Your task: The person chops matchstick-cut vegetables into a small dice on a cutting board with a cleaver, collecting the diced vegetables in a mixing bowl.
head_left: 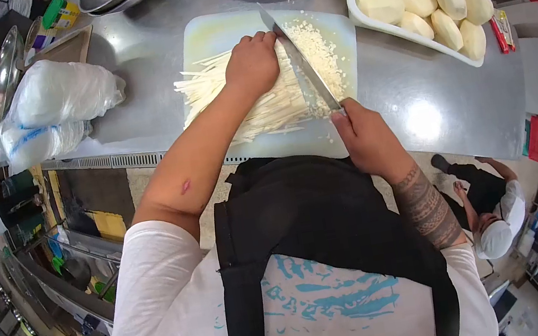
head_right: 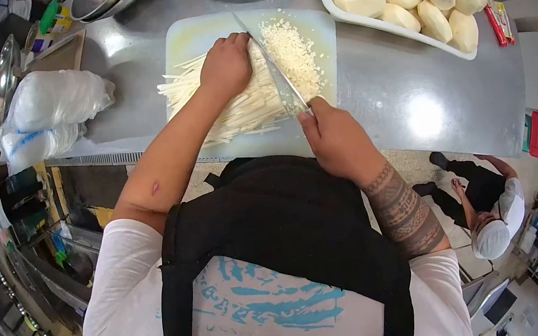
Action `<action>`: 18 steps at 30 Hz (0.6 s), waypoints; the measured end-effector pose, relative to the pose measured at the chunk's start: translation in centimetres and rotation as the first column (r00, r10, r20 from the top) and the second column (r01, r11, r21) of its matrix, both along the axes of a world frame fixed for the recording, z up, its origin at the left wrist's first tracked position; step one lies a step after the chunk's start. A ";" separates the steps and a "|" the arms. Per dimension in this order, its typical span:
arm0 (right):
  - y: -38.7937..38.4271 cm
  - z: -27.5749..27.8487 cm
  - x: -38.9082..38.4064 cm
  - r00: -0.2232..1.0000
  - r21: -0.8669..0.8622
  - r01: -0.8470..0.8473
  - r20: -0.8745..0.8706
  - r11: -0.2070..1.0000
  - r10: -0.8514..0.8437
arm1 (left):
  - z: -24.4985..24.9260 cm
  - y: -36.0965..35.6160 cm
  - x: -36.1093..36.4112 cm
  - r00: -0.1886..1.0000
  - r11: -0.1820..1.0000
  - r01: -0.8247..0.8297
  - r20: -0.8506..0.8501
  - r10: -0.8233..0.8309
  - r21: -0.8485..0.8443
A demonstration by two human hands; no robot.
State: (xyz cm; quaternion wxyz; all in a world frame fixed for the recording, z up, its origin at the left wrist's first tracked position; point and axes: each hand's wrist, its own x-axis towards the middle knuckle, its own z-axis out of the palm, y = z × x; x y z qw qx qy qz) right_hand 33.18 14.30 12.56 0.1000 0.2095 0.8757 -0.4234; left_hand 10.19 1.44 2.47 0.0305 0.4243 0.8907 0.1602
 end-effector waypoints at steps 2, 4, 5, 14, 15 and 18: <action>0.2 -2.9 -1.5 0.999 0.033 0.005 -0.054 0.999 -0.003 | 0.3 0.1 0.1 0.999 0.999 0.017 0.037 -0.015 -0.052; 1.1 -1.9 -2.3 0.997 0.027 -0.007 -0.071 1.000 0.009 | 0.3 0.2 0.1 1.000 0.999 0.015 0.022 -0.014 -0.051; 1.4 -1.3 -2.7 0.997 0.007 -0.016 -0.081 1.000 0.016 | 0.2 -0.1 0.0 1.000 0.998 0.018 0.015 -0.018 -0.064; 0.8 -1.4 -3.5 0.998 -0.004 0.000 -0.057 1.000 0.000 | -0.6 -0.1 -0.1 1.000 1.000 0.011 0.015 -0.011 -0.003; 0.5 0.7 -2.6 1.000 -0.032 0.015 0.012 0.999 -0.014 | -0.6 -0.3 0.1 1.000 1.000 0.013 0.018 -0.013 -0.011; -0.1 -1.3 -2.4 0.999 0.006 0.000 -0.035 1.000 0.001 | -0.5 0.1 -0.1 0.999 0.999 -0.016 0.040 0.014 0.032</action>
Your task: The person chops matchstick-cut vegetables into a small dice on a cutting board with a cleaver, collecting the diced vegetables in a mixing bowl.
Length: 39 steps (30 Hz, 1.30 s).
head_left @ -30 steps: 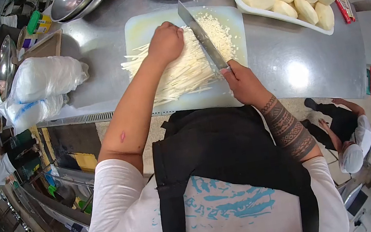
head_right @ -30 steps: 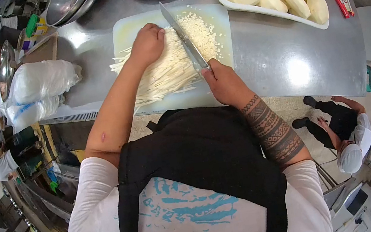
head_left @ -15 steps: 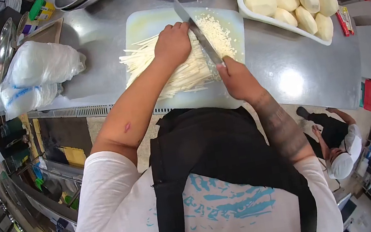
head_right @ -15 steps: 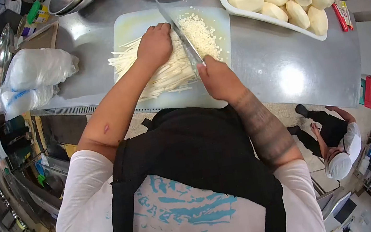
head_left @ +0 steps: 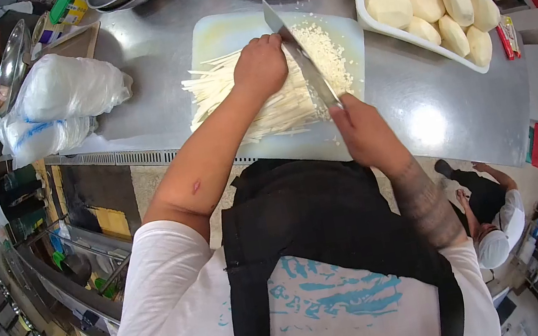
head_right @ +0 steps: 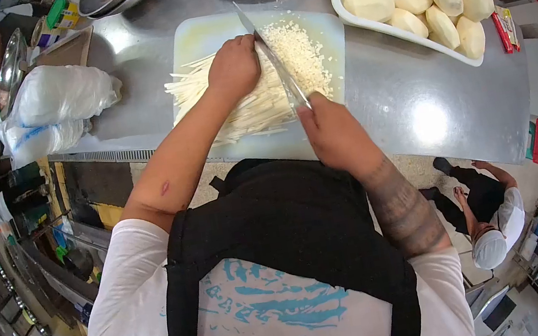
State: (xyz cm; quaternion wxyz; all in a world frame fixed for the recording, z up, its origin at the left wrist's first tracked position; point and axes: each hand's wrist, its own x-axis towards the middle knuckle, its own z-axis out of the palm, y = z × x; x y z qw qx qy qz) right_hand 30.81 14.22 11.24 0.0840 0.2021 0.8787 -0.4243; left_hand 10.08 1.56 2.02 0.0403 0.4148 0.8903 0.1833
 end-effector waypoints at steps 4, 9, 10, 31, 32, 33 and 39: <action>0.5 -2.2 -1.4 0.996 0.034 -0.014 -0.083 0.999 0.017 | 0.4 -0.1 0.3 1.000 1.000 -0.010 -0.005 0.010 -0.008; -0.7 0.2 0.3 1.000 -0.001 -0.012 -0.018 1.000 0.012 | -0.2 0.0 0.3 1.000 0.998 -0.027 0.013 0.027 0.048; -0.7 -1.1 0.0 1.000 -0.005 -0.007 -0.010 1.000 0.006 | 0.1 -0.1 0.5 0.998 0.998 -0.050 0.044 0.048 0.042; 0.0 0.6 -0.6 0.999 -0.045 -0.021 -0.040 0.999 0.019 | 0.2 -0.4 0.5 0.997 0.998 -0.053 -0.060 0.052 -0.017; -0.3 0.8 0.1 0.999 -0.047 -0.019 -0.042 0.999 0.017 | 0.0 -0.3 0.4 0.996 0.998 -0.056 -0.074 0.056 0.004; -0.5 0.7 0.8 0.996 -0.043 -0.035 -0.080 0.998 0.032 | 0.2 -0.1 0.2 0.996 0.998 -0.057 -0.075 0.057 0.007; 0.3 -0.1 -1.4 0.998 -0.028 -0.040 -0.048 0.999 0.038 | 0.6 -0.2 0.6 0.993 0.992 -0.115 0.015 0.116 -0.053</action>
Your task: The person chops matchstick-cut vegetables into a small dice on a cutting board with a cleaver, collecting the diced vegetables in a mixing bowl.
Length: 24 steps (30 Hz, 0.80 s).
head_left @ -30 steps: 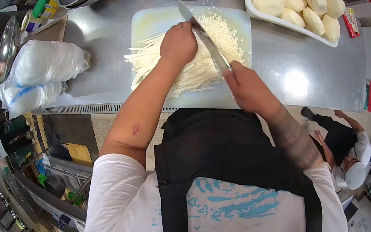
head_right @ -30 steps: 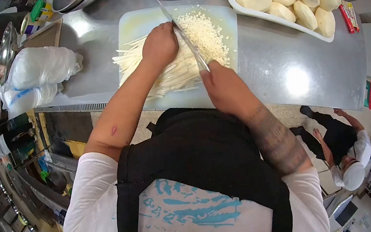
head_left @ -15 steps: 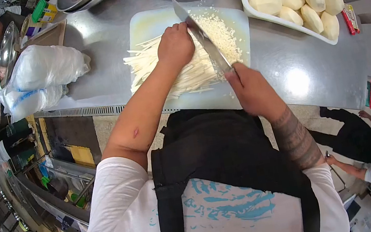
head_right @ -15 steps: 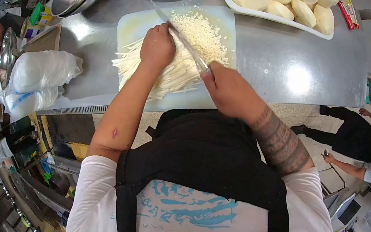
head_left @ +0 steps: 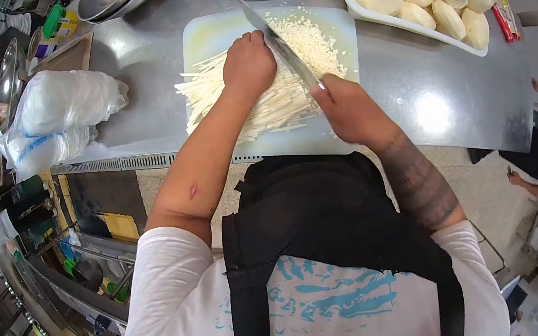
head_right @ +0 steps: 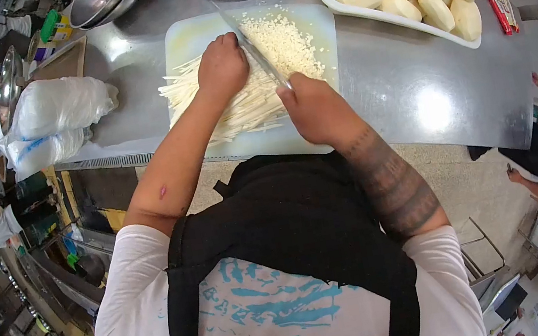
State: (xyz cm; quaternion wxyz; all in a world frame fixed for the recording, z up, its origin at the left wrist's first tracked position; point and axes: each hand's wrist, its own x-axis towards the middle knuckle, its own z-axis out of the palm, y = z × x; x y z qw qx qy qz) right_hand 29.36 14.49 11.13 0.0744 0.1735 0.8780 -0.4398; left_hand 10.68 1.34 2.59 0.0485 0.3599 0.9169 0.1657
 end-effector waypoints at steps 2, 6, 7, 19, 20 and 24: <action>-0.2 2.8 2.2 0.998 -0.030 -0.021 0.057 0.999 0.023 | 0.0 0.0 0.0 1.000 0.999 -0.005 0.003 0.004 0.051; -0.6 -5.0 0.5 0.996 0.045 -0.019 -0.088 0.999 0.023 | -0.5 0.1 0.2 0.999 0.996 -0.034 -0.006 0.034 0.077; 0.0 -3.2 -0.4 1.000 0.012 -0.014 -0.011 1.000 0.014 | -0.4 0.1 0.1 1.000 0.998 -0.028 0.006 0.028 0.056; 0.3 -3.9 1.3 1.000 0.060 0.011 -0.028 0.998 -0.010 | -0.2 -0.3 -0.2 1.000 0.999 0.001 -0.021 0.000 0.051; 0.1 -3.8 2.4 0.999 0.063 0.042 -0.010 0.997 -0.041 | 0.1 -0.1 -0.1 0.996 0.991 -0.076 0.057 0.070 0.114; -0.9 -3.0 3.8 0.992 0.029 0.101 0.071 0.994 -0.103 | 1.0 -2.5 3.4 0.955 0.975 -0.012 -0.288 0.078 0.222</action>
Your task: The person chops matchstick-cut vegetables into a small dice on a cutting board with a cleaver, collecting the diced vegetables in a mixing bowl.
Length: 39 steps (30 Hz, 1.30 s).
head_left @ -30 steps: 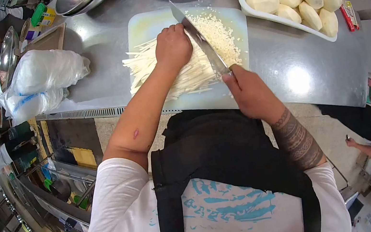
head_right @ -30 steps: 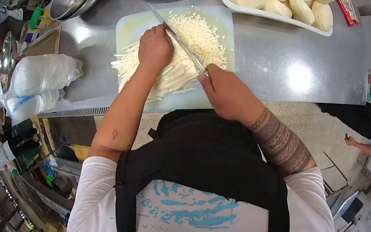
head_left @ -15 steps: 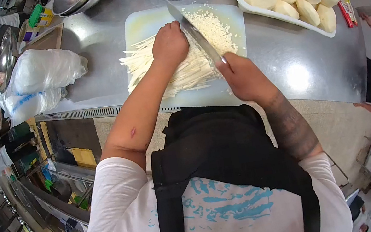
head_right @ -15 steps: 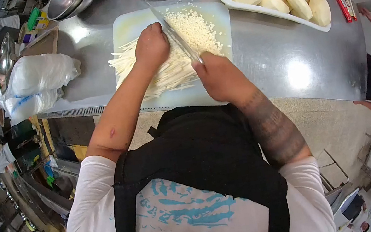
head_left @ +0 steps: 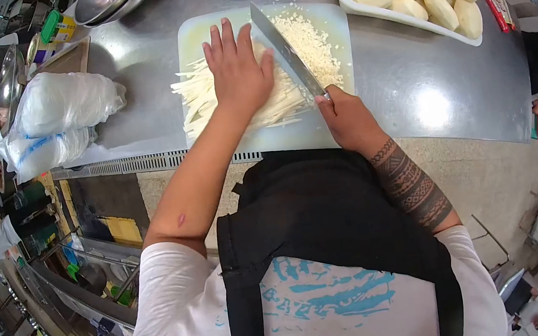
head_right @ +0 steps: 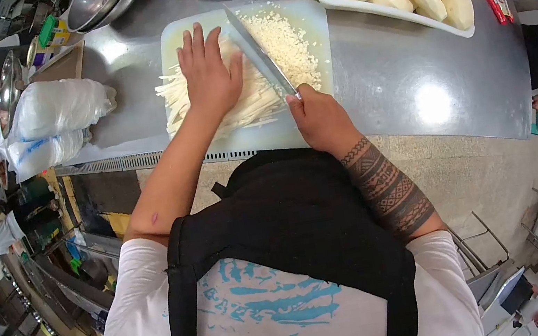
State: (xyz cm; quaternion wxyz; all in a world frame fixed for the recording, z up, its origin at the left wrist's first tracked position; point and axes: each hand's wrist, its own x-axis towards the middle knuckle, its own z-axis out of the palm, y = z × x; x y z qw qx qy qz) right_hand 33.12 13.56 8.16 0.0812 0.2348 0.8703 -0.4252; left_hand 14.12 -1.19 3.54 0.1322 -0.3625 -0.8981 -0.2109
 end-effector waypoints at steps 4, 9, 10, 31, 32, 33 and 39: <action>0.4 -0.7 0.3 1.000 -0.035 0.017 -0.018 0.999 -0.017 | 0.6 -4.0 5.6 0.984 0.986 0.163 0.075 -0.160 -0.038; 0.3 -0.6 1.3 1.000 -0.085 -0.012 -0.009 0.996 0.011 | -4.3 -6.2 6.1 0.973 0.958 0.232 0.033 -0.230 -0.167; 0.0 -0.6 1.8 1.000 -0.086 -0.012 -0.005 0.996 0.012 | -4.4 -6.0 6.1 0.973 0.958 0.233 0.037 -0.230 -0.167; -0.7 -1.7 2.6 0.995 -0.167 0.084 -0.034 0.982 -0.091 | -3.2 -2.3 5.8 0.937 0.925 0.344 0.114 -0.329 -0.160; -0.7 -1.6 2.8 0.995 -0.172 0.089 -0.035 0.981 -0.097 | -3.8 -1.9 5.6 0.937 0.925 0.346 0.113 -0.331 -0.160; -0.7 -1.5 2.9 0.994 -0.177 0.095 -0.035 0.980 -0.103 | -4.0 -1.4 5.4 0.962 0.938 0.272 0.047 -0.269 -0.214; -1.1 -1.5 3.5 0.986 -0.318 0.166 0.023 0.934 -0.168 | -2.5 -3.4 5.2 0.931 0.897 0.363 0.132 -0.340 -0.250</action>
